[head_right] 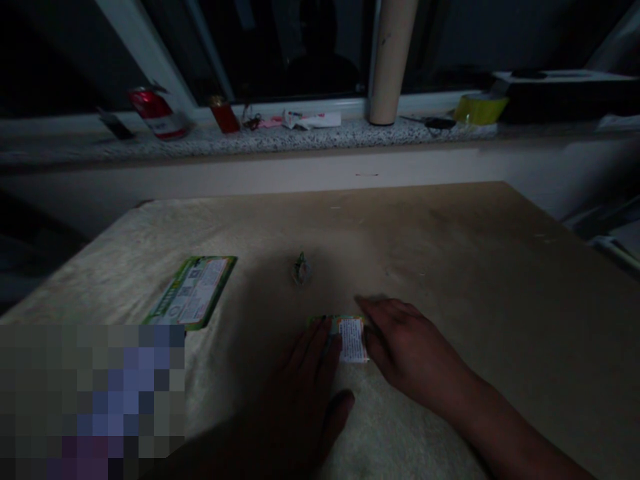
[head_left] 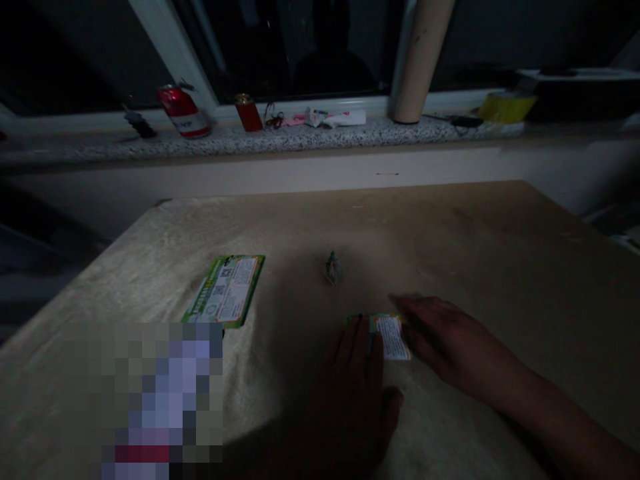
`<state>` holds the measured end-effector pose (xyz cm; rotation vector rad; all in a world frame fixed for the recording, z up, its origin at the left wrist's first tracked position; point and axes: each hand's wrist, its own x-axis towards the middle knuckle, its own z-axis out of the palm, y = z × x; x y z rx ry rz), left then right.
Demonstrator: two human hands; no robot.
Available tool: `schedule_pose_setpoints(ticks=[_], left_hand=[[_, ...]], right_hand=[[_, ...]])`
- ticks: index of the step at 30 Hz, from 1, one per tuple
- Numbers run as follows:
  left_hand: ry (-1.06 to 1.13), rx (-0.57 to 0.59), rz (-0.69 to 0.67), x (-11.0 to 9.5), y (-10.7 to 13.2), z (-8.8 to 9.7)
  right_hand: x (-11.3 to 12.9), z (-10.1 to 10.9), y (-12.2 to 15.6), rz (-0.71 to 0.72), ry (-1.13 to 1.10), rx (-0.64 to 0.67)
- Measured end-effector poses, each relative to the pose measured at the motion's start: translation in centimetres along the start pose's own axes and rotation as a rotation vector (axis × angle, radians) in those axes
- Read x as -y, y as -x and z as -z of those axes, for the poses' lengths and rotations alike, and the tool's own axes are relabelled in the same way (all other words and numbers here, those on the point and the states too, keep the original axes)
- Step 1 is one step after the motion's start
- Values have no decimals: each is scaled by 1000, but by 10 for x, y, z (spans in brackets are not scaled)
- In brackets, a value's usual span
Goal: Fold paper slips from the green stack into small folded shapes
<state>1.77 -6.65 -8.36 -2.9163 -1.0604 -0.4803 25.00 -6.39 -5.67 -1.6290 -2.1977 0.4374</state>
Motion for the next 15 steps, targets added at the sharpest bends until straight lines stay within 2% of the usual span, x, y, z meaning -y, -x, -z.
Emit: schedule_pose_setpoints(ticks=[15], left_hand=[[-6, -3, 3, 0, 1, -2]], right_hand=[[1, 1, -2, 0, -6, -11]])
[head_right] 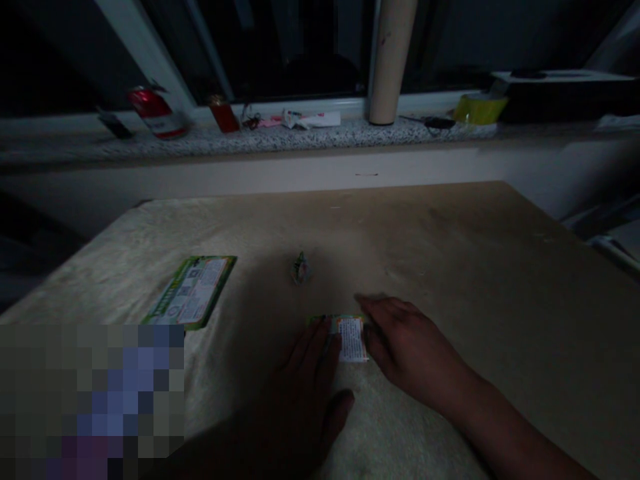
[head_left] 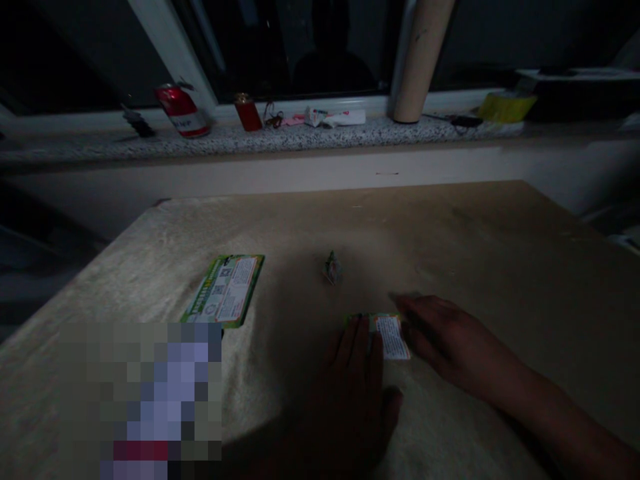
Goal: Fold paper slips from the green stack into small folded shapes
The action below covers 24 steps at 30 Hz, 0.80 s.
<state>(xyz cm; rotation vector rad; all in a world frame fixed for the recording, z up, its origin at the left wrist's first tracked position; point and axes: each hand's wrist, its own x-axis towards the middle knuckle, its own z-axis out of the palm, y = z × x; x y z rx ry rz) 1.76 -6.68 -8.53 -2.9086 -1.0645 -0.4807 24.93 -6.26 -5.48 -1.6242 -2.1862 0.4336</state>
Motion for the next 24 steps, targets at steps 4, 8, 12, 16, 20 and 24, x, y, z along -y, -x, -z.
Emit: schedule_pose_setpoints(ticks=[4, 8, 12, 16, 20, 24], left_hand=[[11, 4, 8, 0, 0, 1], [10, 18, -6, 1, -1, 4], [8, 10, -2, 1, -2, 5], [15, 11, 13, 0, -2, 3], [20, 11, 17, -1, -3, 1], [20, 14, 15, -1, -3, 1]], right_hand=[[0, 0, -1, -9, 15, 11], [0, 1, -3, 12, 22, 10], [4, -1, -5, 75, 57, 16], [13, -6, -6, 103, 119, 30], [18, -11, -7, 104, 156, 28], [17, -15, -6, 100, 179, 17]])
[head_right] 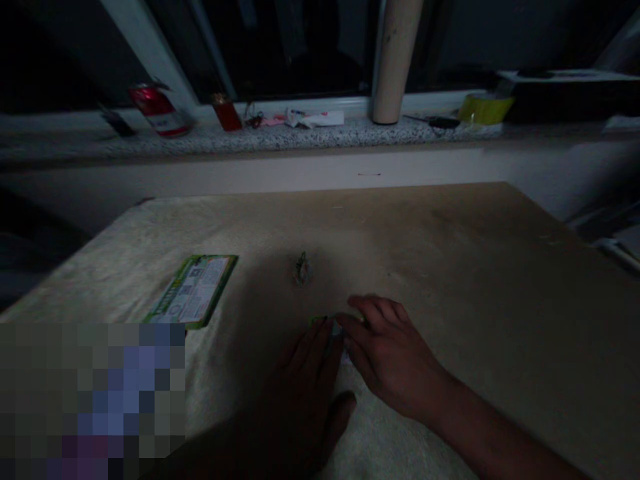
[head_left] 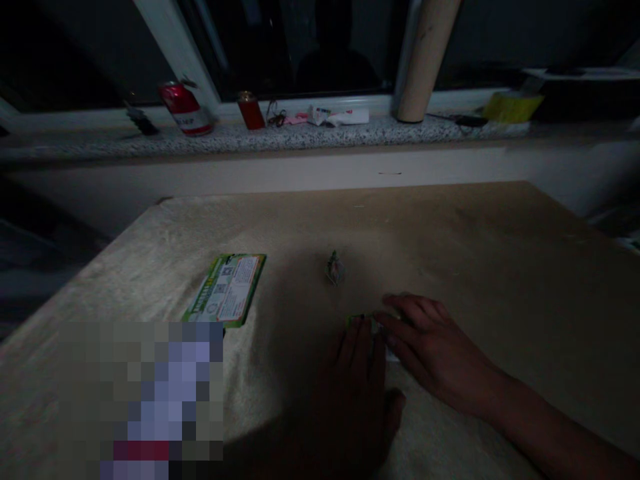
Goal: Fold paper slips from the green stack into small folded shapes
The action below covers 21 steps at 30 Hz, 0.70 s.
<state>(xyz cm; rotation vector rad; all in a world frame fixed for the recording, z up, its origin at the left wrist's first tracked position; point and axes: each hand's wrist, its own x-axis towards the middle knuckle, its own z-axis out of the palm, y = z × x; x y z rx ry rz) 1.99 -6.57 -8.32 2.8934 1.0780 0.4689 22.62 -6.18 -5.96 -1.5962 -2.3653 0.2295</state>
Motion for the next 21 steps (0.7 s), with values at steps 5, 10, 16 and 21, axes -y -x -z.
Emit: schedule_pose_setpoints(ticks=[5, 10, 16, 21], left_hand=[[8, 24, 6, 0, 0, 1], [46, 25, 19, 1, 0, 2], [149, 89, 54, 14, -9, 12], [165, 174, 74, 19, -17, 23]], right_hand=[[1, -1, 0, -10, -4, -6], [3, 0, -1, -21, -18, 0], [0, 3, -3, -2, -44, 10], [1, 3, -2, -13, -44, 4]])
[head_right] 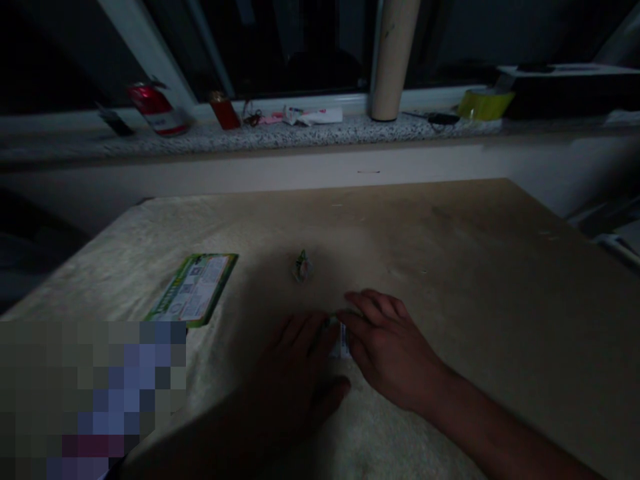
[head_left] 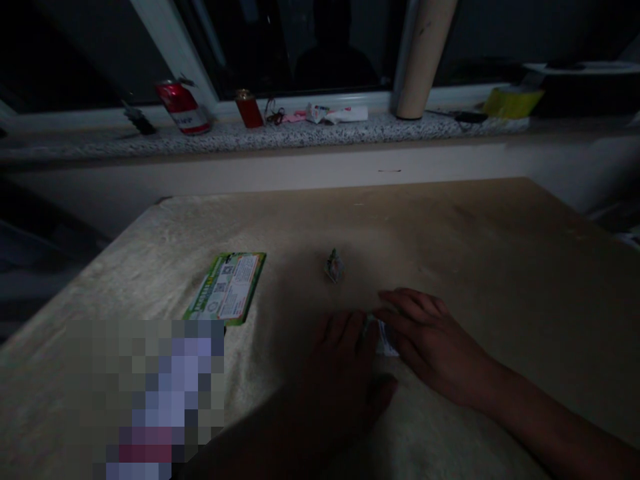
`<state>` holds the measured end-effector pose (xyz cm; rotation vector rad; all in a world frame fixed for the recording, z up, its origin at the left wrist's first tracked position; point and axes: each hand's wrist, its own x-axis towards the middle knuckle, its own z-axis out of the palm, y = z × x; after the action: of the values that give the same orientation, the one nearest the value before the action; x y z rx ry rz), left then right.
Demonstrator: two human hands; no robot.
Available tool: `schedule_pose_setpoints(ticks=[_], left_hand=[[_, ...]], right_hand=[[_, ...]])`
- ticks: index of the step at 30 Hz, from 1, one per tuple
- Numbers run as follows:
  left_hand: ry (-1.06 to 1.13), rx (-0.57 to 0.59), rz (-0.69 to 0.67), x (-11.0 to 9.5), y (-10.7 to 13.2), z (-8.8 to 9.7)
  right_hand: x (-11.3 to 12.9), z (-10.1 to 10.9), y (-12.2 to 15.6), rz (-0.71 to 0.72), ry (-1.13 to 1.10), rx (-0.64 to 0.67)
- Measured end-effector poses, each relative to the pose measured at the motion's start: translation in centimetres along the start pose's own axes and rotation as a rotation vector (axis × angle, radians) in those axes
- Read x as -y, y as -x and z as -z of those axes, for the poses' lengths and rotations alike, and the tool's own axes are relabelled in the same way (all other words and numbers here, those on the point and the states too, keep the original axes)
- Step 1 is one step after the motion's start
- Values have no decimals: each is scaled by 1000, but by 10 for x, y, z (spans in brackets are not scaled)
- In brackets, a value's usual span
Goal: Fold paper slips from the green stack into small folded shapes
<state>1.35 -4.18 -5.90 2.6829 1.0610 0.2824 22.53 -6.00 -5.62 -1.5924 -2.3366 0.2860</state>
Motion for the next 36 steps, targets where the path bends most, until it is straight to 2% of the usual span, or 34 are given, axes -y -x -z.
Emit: schedule_pose_setpoints(ticks=[8, 12, 19, 29, 36], left_hand=[[-53, 42, -69, 5, 7, 5], [-50, 83, -153, 7, 14, 11], [-74, 130, -133, 3, 16, 19], [-122, 79, -96, 0, 15, 19], [-177, 29, -62, 12, 21, 31]], right_hand=[[3, -4, -3, -32, -2, -26], [7, -4, -6, -57, 8, -43], [12, -10, -8, -100, 34, -88], [8, -10, -4, -87, 11, -61], [11, -8, -4, -94, 5, -67]])
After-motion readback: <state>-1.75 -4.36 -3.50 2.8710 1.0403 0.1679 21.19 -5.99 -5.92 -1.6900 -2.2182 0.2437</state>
